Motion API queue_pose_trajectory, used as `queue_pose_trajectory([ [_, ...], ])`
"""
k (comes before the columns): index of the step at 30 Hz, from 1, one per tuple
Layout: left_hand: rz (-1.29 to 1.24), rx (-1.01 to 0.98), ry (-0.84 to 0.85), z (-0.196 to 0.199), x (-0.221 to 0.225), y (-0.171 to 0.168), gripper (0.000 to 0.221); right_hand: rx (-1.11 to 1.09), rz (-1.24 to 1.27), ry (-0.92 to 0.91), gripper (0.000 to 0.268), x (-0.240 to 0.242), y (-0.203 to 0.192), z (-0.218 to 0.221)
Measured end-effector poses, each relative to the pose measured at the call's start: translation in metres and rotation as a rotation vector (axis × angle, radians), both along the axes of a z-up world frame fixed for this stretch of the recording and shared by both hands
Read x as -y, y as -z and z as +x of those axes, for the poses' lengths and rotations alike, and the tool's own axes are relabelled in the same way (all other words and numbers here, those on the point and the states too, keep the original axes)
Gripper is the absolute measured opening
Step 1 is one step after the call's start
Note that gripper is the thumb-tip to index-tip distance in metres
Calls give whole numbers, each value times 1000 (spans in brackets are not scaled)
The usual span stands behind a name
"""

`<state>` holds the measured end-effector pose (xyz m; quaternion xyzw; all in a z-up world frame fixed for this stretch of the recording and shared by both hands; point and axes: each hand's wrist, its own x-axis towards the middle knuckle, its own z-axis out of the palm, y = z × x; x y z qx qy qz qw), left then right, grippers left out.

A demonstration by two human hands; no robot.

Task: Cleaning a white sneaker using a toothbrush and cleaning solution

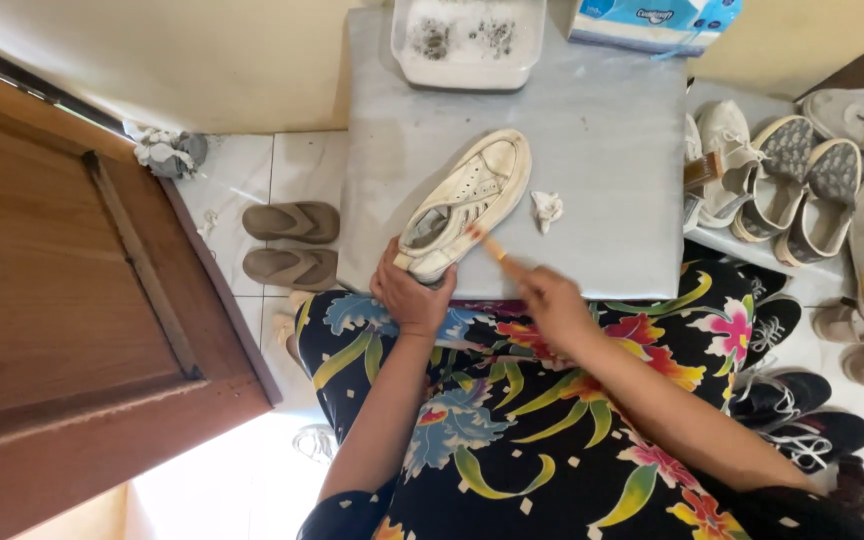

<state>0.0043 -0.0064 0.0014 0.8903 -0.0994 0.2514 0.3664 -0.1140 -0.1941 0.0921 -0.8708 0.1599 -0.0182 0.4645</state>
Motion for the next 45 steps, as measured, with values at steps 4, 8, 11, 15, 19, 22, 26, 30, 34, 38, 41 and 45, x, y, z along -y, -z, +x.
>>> queue_pose_trajectory([
  [4,1,28,-18,1,1,6,104,82,59,66,35,-14,-26,-2],
  [8,-6,9,-11,0,0,6,106,109,69,-34,22,-21,-28,-4],
  [11,-17,17,-9,0,0,5,103,127,89,54,16,-13,-24,4],
  [15,21,39,-20,1,1,12,107,119,146,-36,36,-40,-13,-7],
  [19,7,37,0,3,1,6,102,172,113,-19,34,-11,-31,15],
  [22,34,59,-4,1,-1,11,102,108,67,81,42,-11,-7,12],
  [26,33,57,4,2,-2,14,101,46,126,-4,27,-27,-26,4],
  [30,55,73,-6,1,1,4,97,135,3,99,40,10,6,17],
  [34,21,78,4,2,-1,9,98,131,-12,-5,14,-23,4,-4],
  [38,17,98,2,3,-1,5,98,149,-95,-10,19,6,13,3],
  [41,18,110,-5,-1,-1,4,96,185,-174,22,9,7,-2,0],
  [45,12,93,-1,0,1,0,98,173,-155,-78,38,-16,18,-15],
])
